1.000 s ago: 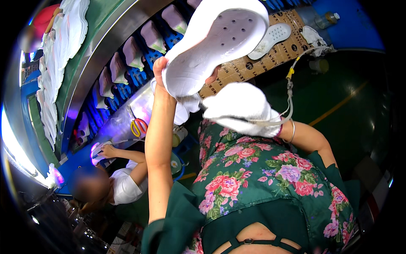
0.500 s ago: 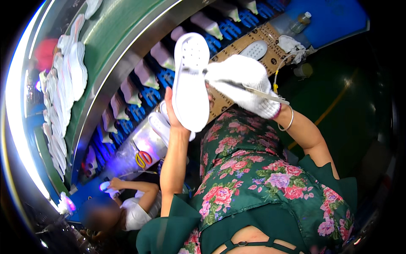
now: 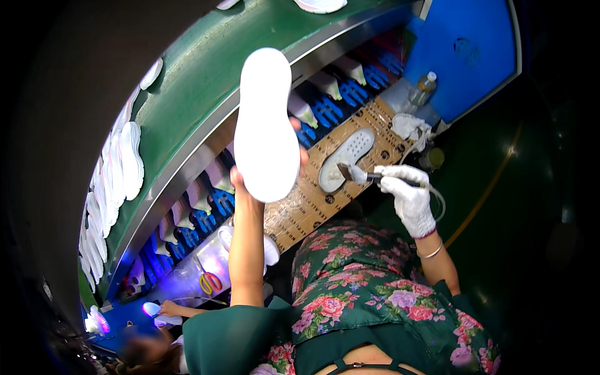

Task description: The person applies a dark substance to white shoe soles using a brush, picking up new soles from a conveyor belt and placing finished ones back onto the belt.

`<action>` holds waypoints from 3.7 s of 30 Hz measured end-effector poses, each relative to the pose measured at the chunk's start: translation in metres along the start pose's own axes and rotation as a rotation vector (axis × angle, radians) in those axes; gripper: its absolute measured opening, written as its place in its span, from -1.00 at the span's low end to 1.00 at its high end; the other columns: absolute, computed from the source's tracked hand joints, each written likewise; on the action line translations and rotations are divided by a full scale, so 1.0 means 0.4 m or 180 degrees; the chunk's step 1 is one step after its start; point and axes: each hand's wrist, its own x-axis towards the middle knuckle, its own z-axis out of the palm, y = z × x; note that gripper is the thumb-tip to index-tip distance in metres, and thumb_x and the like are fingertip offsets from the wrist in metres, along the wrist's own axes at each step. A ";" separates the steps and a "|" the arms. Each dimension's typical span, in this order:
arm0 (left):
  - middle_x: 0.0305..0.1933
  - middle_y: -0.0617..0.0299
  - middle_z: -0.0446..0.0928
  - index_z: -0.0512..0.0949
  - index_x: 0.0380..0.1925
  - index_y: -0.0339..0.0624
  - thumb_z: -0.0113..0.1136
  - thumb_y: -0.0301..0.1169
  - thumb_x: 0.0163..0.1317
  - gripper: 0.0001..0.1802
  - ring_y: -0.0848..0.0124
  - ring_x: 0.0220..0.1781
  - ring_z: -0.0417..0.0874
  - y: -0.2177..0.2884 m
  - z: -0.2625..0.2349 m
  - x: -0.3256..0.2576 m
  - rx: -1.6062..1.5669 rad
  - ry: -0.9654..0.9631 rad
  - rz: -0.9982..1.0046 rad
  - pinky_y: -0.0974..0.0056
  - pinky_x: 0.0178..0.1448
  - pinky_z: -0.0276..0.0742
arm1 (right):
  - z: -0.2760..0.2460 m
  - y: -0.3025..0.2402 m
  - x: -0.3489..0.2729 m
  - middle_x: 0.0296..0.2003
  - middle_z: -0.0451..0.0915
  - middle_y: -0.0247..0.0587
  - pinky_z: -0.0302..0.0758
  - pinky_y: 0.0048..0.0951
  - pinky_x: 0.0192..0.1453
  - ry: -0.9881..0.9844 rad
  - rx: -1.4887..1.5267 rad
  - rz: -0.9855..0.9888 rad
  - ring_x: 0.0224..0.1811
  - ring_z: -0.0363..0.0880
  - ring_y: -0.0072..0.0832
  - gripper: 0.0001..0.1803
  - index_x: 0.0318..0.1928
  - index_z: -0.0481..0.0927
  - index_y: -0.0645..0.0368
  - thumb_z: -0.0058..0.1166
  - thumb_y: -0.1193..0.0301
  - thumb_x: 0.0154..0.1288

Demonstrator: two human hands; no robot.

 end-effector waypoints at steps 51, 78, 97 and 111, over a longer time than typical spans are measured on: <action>0.46 -0.11 0.42 0.25 0.50 -0.31 -0.24 0.33 0.49 -0.05 0.00 0.53 0.39 -0.137 -0.134 -0.906 -0.0642 0.2570 -0.0253 -0.07 0.62 0.22 | 0.564 0.168 -0.140 -0.15 0.77 -0.19 0.67 -0.52 -0.07 -0.2595 -0.0864 0.0205 -0.15 0.72 -0.56 -0.75 -0.10 0.77 0.34 0.43 0.62 0.17; 0.51 0.07 0.25 0.02 0.56 -0.05 -0.47 0.58 0.32 0.10 0.11 0.50 0.34 -0.033 -0.048 -0.693 0.0296 0.2718 0.0554 0.00 0.54 0.30 | 0.571 0.162 -0.127 -0.16 0.79 -0.15 0.65 -0.30 0.00 -0.2072 -0.1546 -0.1977 -0.13 0.76 -0.31 -0.75 -0.09 0.81 0.16 0.36 0.57 0.19; -0.13 -0.13 0.58 0.43 0.09 -0.41 -0.17 0.83 -0.13 0.38 0.08 -0.01 0.62 0.089 -0.105 -0.719 -0.0572 0.1450 0.0444 -0.02 0.06 0.65 | 0.554 0.175 -0.195 -0.10 0.80 -0.16 0.65 -0.24 0.00 -0.3117 -0.1520 -0.2156 -0.10 0.78 -0.23 -0.72 -0.08 0.82 0.03 0.40 0.46 0.15; -0.01 -0.02 0.50 0.40 0.16 -0.30 -0.08 0.72 0.02 0.22 0.04 -0.12 0.61 0.164 -0.157 -0.666 -0.0530 0.0931 0.0804 -0.04 0.09 0.55 | 0.543 0.234 -0.262 -0.18 0.81 -0.29 0.68 -0.32 -0.06 -0.2950 -0.1636 -0.2785 -0.13 0.79 -0.34 -0.67 -0.03 0.82 -0.02 0.45 0.44 0.15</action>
